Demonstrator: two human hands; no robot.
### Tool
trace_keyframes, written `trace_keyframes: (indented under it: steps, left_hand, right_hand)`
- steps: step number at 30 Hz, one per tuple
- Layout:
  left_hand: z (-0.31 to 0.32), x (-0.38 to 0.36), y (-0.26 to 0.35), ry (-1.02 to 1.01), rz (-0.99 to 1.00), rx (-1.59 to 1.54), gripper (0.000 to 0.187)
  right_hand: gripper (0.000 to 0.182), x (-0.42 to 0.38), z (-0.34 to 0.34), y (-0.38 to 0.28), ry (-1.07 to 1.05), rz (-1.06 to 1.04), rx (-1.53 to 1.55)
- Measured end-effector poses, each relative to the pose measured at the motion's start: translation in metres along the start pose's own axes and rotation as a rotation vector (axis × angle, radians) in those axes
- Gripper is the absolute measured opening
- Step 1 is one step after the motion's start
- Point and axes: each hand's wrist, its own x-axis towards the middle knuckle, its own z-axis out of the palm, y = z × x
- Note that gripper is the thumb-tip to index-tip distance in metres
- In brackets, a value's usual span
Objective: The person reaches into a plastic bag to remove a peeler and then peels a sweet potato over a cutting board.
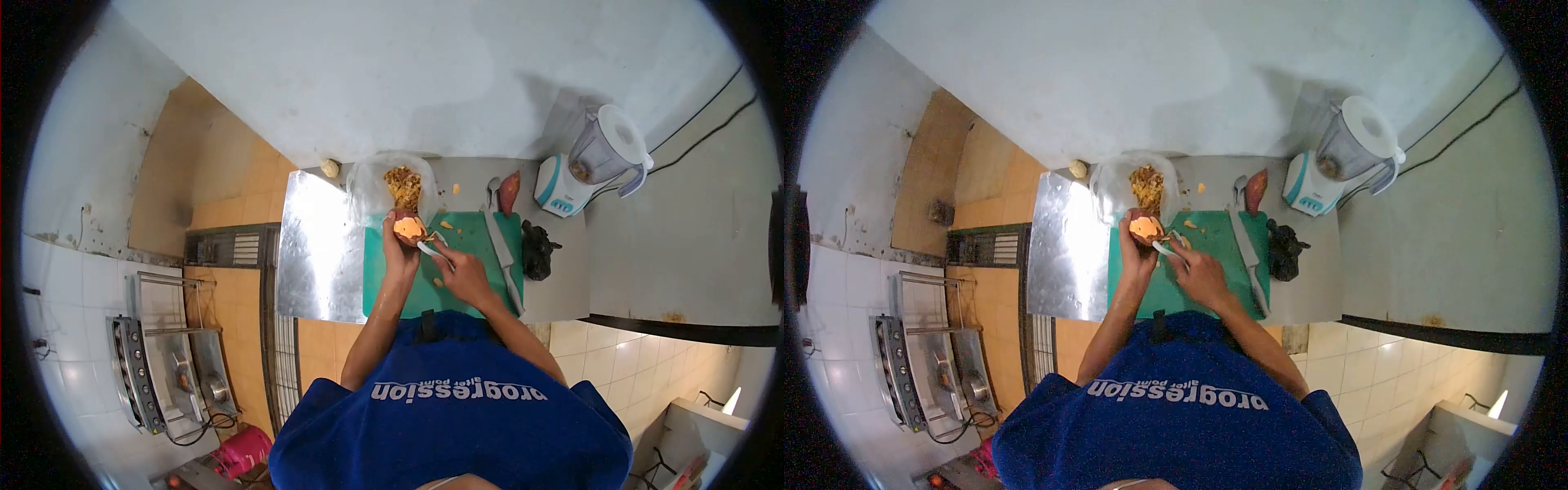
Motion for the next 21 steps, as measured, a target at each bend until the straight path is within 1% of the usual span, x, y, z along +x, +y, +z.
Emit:
trace_keyframes:
  steps: [5, 7, 9, 11, 13, 14, 16, 17, 18, 19, 20, 21]
  left_hand:
    - [0.009, -0.007, 0.005, 0.004, -0.001, -0.033, 0.022]
    - [0.008, -0.007, 0.003, 0.002, -0.021, -0.034, 0.022]
    - [0.007, -0.007, 0.000, -0.026, -0.010, 0.007, 0.023]
    - [0.008, -0.007, -0.002, 0.006, 0.016, 0.011, 0.023]
    - [0.005, -0.005, -0.004, 0.035, 0.037, 0.016, 0.023]
    - [0.002, -0.002, -0.004, 0.000, 0.045, 0.022, 0.022]
    - [0.003, 0.000, -0.003, -0.042, 0.054, 0.031, 0.022]
    - [0.005, 0.000, -0.004, 0.003, 0.038, -0.003, 0.022]
    - [0.004, -0.004, -0.007, 0.059, 0.018, -0.038, 0.022]
    - [0.003, -0.008, -0.009, 0.066, 0.014, -0.037, 0.022]
    - [0.003, -0.007, -0.007, 0.064, 0.018, -0.026, 0.023]
    - [0.003, -0.004, -0.007, 0.057, 0.021, -0.016, 0.023]
  right_hand:
    - [0.041, 0.008, -0.006, -0.008, 0.017, -0.021, 0.058]
    - [0.041, 0.012, -0.006, -0.010, 0.081, -0.086, 0.069]
    - [0.042, 0.014, -0.002, -0.009, 0.102, -0.118, 0.068]
    - [0.042, 0.015, -0.001, -0.008, 0.122, -0.151, 0.067]
    - [0.042, 0.013, -0.008, -0.015, 0.045, -0.066, 0.054]
    - [0.042, 0.012, -0.010, -0.018, 0.046, -0.065, 0.055]
    - [0.040, 0.013, -0.015, -0.022, -0.086, 0.077, -0.018]
    - [0.040, 0.016, -0.013, -0.018, -0.080, 0.073, -0.021]
    - [0.040, 0.015, -0.008, -0.013, -0.021, 0.024, -0.003]
    - [0.040, 0.011, -0.002, -0.008, 0.037, -0.020, 0.019]
    - [0.040, 0.010, 0.002, -0.003, 0.039, -0.018, 0.021]
    - [0.040, 0.012, 0.002, -0.003, 0.069, -0.064, 0.031]
